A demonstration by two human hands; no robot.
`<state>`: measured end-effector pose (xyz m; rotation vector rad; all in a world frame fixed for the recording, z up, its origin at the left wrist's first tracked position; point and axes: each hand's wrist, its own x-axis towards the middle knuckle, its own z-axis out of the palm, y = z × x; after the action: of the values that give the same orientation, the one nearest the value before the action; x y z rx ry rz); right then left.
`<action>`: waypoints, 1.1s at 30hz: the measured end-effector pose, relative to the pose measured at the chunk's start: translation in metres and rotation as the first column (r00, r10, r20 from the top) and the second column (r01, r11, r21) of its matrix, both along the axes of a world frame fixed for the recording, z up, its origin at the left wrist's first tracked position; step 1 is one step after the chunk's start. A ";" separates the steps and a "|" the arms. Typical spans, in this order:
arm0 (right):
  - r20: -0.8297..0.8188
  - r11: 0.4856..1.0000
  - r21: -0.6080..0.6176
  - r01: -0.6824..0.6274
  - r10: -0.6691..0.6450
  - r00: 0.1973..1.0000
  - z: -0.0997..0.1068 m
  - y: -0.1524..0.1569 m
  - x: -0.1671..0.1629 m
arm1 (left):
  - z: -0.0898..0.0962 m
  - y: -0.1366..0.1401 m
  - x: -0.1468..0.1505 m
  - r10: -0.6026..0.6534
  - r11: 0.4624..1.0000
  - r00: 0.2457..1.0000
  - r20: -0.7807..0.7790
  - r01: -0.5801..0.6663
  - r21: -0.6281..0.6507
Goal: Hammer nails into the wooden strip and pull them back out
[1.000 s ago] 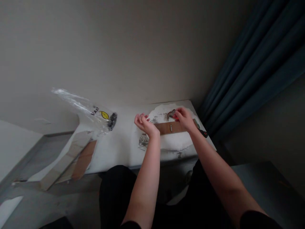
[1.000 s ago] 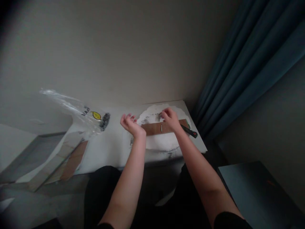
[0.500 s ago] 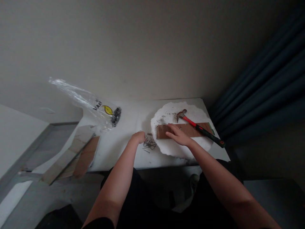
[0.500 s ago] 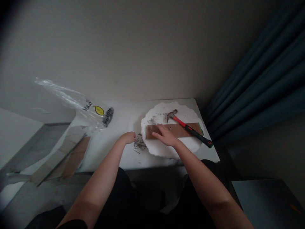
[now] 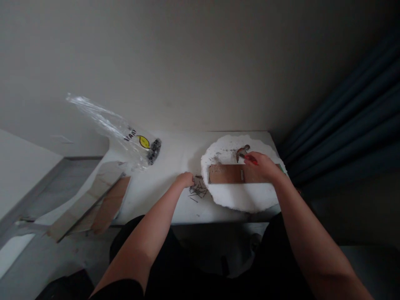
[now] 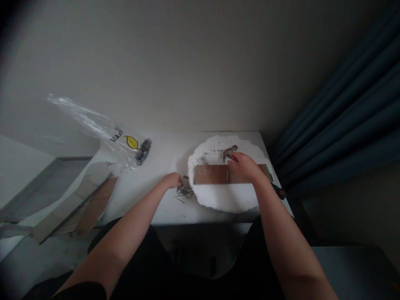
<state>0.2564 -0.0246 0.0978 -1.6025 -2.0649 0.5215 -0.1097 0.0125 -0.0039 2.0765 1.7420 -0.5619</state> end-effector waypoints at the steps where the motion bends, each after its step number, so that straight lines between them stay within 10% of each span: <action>1: 0.024 1.000 0.000 0.004 -0.004 1.000 0.003 -0.002 0.002 | 0.000 -0.002 0.002 0.008 1.000 1.000 -0.006 -0.008 0.008; 14: 0.088 0.999 -0.029 -0.032 0.035 0.996 0.034 -0.034 -0.009 | -0.005 -0.021 0.008 0.159 0.973 0.985 0.064 -0.168 0.157; 24: 0.525 0.961 -0.225 0.158 -0.017 0.851 0.012 -0.024 0.008 | 0.030 -0.013 0.001 0.266 0.919 0.942 0.206 -0.313 0.242; 28: 0.560 0.954 -0.224 0.201 -0.043 0.828 -0.001 -0.019 0.006 | 0.055 -0.010 0.021 0.012 0.851 0.644 0.765 -0.408 0.330; 33: 0.574 0.957 -0.123 0.264 -0.148 0.806 -0.008 -0.007 0.006 | 0.062 -0.026 0.059 -0.150 0.904 0.441 0.885 -0.301 0.304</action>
<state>0.2629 -0.0318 0.0895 -2.2902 -2.2411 0.1859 -0.0508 -0.0135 0.0582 1.8888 1.2733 0.9555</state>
